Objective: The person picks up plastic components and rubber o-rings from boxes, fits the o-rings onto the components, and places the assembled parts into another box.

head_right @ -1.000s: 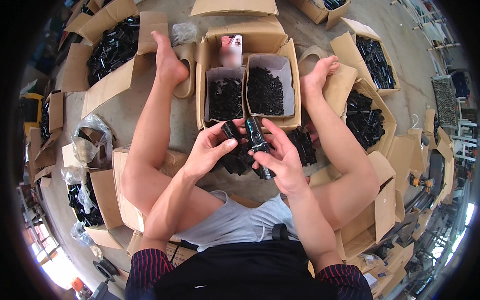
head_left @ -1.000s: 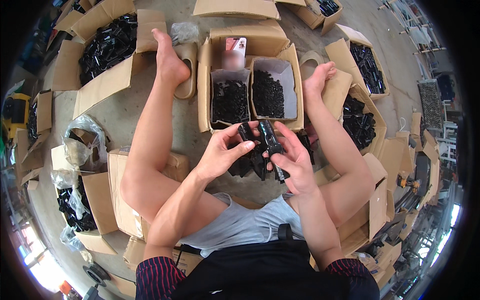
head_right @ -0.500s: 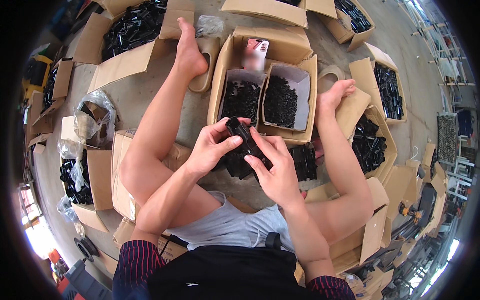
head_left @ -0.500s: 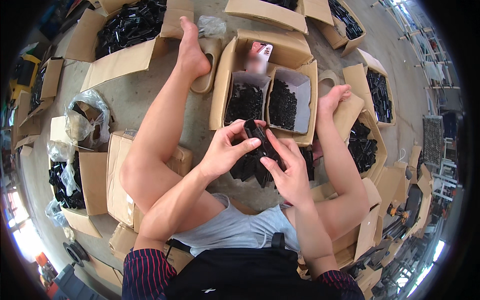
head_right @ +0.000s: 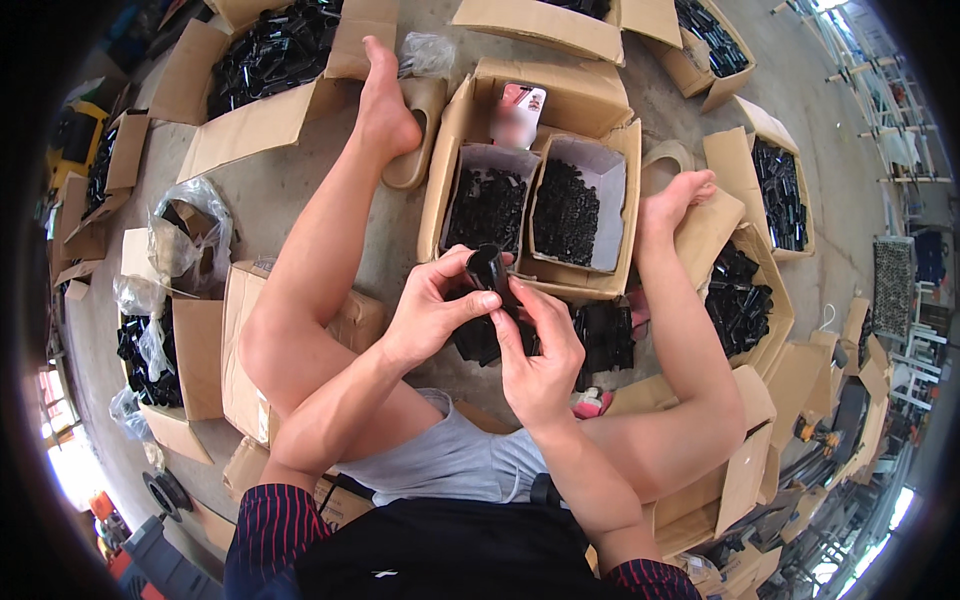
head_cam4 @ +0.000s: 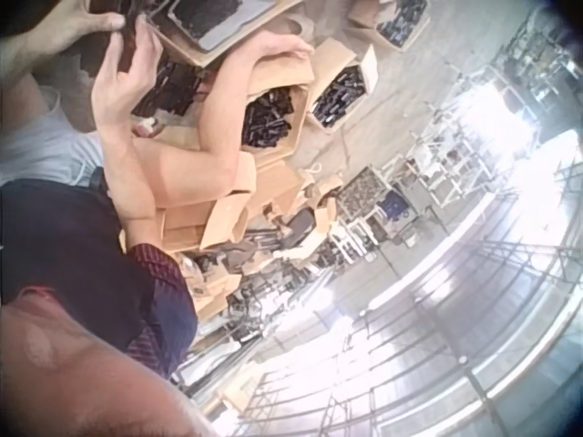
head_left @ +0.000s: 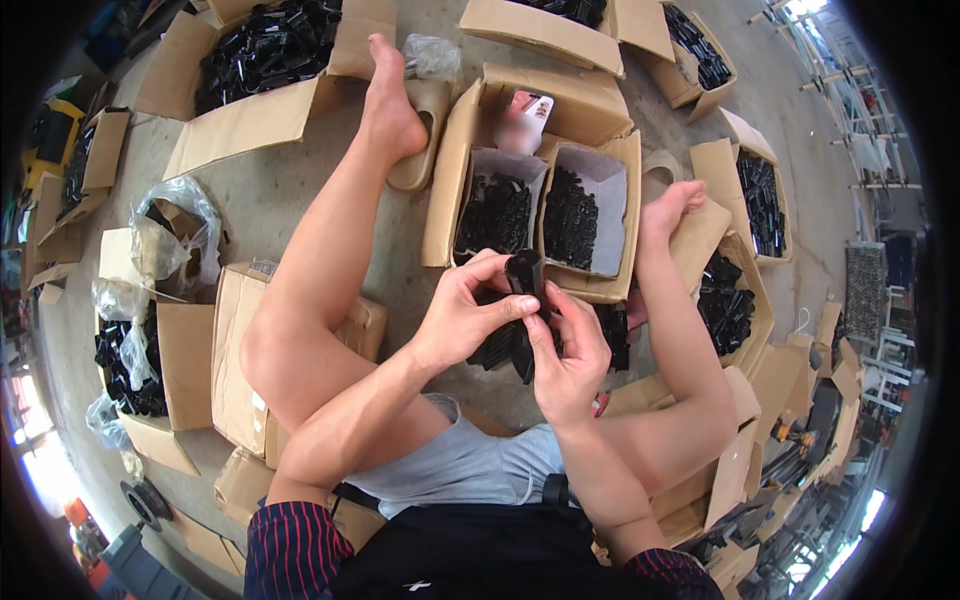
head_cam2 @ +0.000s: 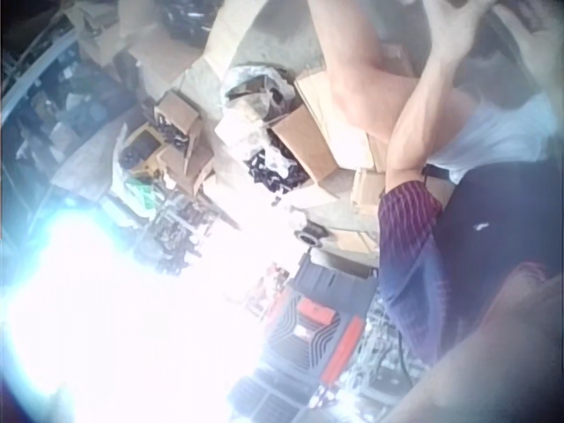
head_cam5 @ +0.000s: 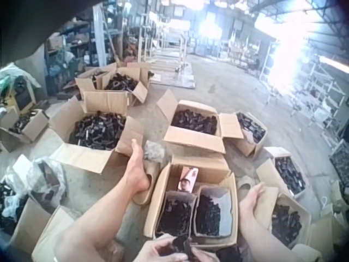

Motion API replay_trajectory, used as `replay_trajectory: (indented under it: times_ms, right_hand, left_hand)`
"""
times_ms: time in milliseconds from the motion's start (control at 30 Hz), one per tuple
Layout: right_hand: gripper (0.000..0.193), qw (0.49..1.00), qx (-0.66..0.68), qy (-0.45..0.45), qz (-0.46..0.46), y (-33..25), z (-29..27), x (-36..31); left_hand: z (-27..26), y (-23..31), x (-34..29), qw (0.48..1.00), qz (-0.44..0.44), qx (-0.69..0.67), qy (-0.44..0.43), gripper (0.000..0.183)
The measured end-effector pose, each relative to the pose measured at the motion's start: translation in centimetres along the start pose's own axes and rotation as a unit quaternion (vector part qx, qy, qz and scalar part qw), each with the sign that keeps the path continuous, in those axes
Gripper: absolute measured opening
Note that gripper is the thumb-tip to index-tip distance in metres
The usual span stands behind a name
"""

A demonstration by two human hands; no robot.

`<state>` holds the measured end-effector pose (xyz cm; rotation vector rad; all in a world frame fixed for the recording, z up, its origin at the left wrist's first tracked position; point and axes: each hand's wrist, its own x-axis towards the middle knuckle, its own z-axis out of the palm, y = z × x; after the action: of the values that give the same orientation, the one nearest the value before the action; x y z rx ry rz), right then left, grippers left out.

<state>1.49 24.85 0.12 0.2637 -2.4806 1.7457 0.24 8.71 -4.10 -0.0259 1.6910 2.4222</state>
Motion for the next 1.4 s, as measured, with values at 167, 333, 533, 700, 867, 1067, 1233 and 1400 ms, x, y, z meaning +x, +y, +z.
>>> replay_trajectory:
  times_ms: [167,333,533,700,867,1067,1233,1400]
  right_hand:
    - [0.030,0.989,0.112,0.029,0.091,1.0,0.3,0.1]
    - [0.033,0.996,0.038,0.018,0.079,1.1,1.6,0.6]
    - [0.025,0.962,-0.224,0.071,-0.141,2.5,1.7,1.0]
    - [0.024,0.964,-0.195,0.063,-0.170,2.7,2.2,1.0]
    - [0.024,0.969,-0.166,0.065,-0.174,3.0,1.7,1.1]
    - [0.024,0.963,-0.175,0.050,-0.198,2.8,1.6,1.5]
    - [0.025,0.967,-0.162,0.051,-0.190,2.8,1.8,1.3]
    - [0.026,0.973,-0.134,0.046,-0.182,2.4,2.3,1.4]
  left_hand:
    - [0.2,0.4,0.3,0.999,-0.015,-0.032,0.025,0.029]
    - [0.4,1.4,-0.1,0.992,-0.071,-0.057,0.082,0.022]
    - [0.8,0.7,0.2,0.989,-0.085,-0.077,0.089,0.026]
    - [0.7,0.0,0.1,0.992,-0.052,-0.067,0.096,0.030]
    - [0.4,1.0,0.2,0.994,-0.067,-0.037,0.081,0.027]
    - [0.5,1.3,0.1,0.993,-0.050,-0.059,0.092,0.036]
    - [0.5,2.1,-0.4,0.994,-0.022,0.043,0.101,0.033]
    - [0.6,2.4,-0.8,0.986,-0.008,0.114,0.126,0.031]
